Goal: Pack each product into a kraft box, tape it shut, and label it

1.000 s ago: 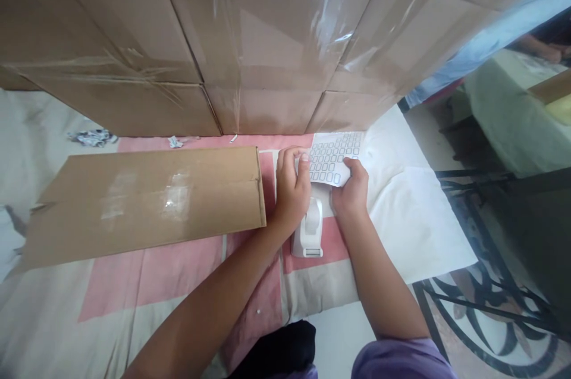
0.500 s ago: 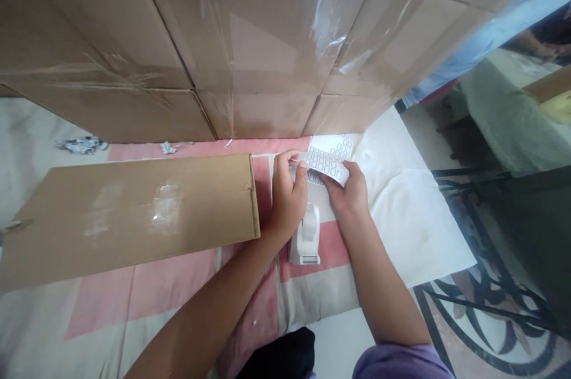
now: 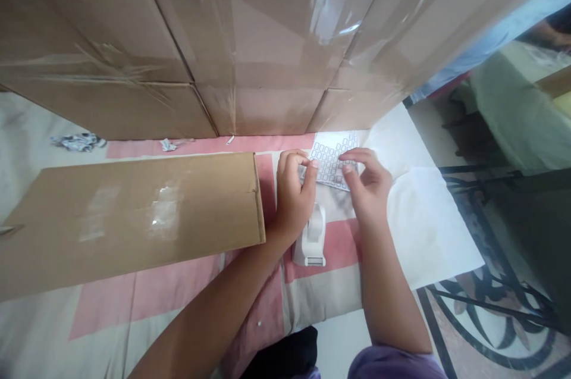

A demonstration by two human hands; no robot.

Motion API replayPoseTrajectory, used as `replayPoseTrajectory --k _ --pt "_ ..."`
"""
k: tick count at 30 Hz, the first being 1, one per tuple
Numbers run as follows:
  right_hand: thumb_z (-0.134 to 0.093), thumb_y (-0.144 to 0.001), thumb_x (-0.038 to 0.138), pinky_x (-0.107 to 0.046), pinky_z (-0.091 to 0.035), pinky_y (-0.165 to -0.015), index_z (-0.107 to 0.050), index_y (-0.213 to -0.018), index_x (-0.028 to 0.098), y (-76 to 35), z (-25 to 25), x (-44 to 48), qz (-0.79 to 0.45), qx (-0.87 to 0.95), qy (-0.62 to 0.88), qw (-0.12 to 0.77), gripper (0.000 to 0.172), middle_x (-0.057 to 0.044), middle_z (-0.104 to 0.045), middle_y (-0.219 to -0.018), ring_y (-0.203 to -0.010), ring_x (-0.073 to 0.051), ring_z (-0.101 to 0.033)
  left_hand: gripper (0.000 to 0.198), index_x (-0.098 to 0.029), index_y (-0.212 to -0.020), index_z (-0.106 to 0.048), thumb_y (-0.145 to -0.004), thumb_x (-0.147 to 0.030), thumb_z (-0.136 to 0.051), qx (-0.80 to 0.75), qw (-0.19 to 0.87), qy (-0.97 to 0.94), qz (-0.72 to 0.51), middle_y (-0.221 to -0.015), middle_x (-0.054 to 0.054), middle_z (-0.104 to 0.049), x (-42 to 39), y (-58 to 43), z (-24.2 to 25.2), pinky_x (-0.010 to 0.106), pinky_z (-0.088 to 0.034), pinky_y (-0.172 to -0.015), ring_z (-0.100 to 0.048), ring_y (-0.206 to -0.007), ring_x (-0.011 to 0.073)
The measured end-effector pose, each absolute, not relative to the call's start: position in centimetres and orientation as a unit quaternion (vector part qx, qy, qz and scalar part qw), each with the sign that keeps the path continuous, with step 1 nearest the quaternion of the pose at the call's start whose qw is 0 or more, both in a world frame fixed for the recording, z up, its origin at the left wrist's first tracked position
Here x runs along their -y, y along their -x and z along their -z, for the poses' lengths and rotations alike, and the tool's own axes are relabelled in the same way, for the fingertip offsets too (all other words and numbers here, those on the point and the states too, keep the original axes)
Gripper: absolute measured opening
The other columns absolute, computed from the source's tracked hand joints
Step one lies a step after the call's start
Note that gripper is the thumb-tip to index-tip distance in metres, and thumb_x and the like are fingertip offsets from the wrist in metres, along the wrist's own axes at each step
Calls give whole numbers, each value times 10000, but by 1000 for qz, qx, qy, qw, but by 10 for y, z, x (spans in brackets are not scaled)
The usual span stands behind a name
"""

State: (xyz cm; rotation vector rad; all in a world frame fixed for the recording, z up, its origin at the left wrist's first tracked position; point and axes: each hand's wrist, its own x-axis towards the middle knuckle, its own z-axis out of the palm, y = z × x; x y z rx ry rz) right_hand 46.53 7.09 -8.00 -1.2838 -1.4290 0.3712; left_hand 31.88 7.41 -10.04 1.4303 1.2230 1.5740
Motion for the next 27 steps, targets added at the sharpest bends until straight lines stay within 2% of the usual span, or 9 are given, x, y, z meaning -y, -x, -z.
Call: replayPoseTrajectory --k 4,7,13,18,23,27 --pt "-767 -885 442 -461 -538 -932 -782 -972 315 -444 79 -65 -194 651 530 508 154 -40 -739 -952 -952 -251 -667 202 -238 -906 -497 -1064 -363 -501 -469 342 -552 -599 -1046 71 -632 -73 -319 99 401 -506 -976 -618 -1097 212" --pt "-760 -901 427 -430 -547 -853 -771 -920 307 -439 82 -65 -185 640 540 515 122 -26 -722 -887 -864 -227 -656 190 -242 -914 -500 -1059 -362 -518 -474 344 -548 -598 -1056 68 -630 -73 -318 99 397 -514 -967 -623 -1086 209" --pt "-754 -910 395 -410 -538 -835 -754 -857 293 -440 81 -64 -147 627 545 537 115 -16 -708 -847 -818 -209 -653 170 -243 -962 -515 -1046 -385 -554 -476 325 -563 -592 -1045 66 -636 -71 -318 97 369 -517 -929 -641 -1045 204" --pt "-728 -909 395 -391 -552 -815 -730 -809 268 -443 83 -66 -112 594 586 539 161 -3 -698 -780 -783 -199 -657 171 -240 -1034 -523 -1002 -369 -631 -484 316 -580 -574 -1124 84 -646 -70 -316 95 371 -516 -946 -634 -1128 223" --pt "-721 -878 313 -388 -575 -858 -750 -880 260 -452 87 -71 -125 566 590 563 60 -1 -741 -854 -844 -199 -704 72 -239 -995 -553 -1023 -305 -562 -432 298 -628 -575 -1111 74 -660 -67 -315 90 394 -518 -996 -638 -1140 211" --pt "-741 -837 297 -385 -576 -887 -753 -976 272 -448 78 -65 -194 565 554 580 141 -12 -762 -951 -908 -207 -717 200 -241 -884 -565 -1057 -327 -509 -360 278 -700 -551 -1058 60 -694 -51 -315 59 399 -528 -973 -664 -1058 205"
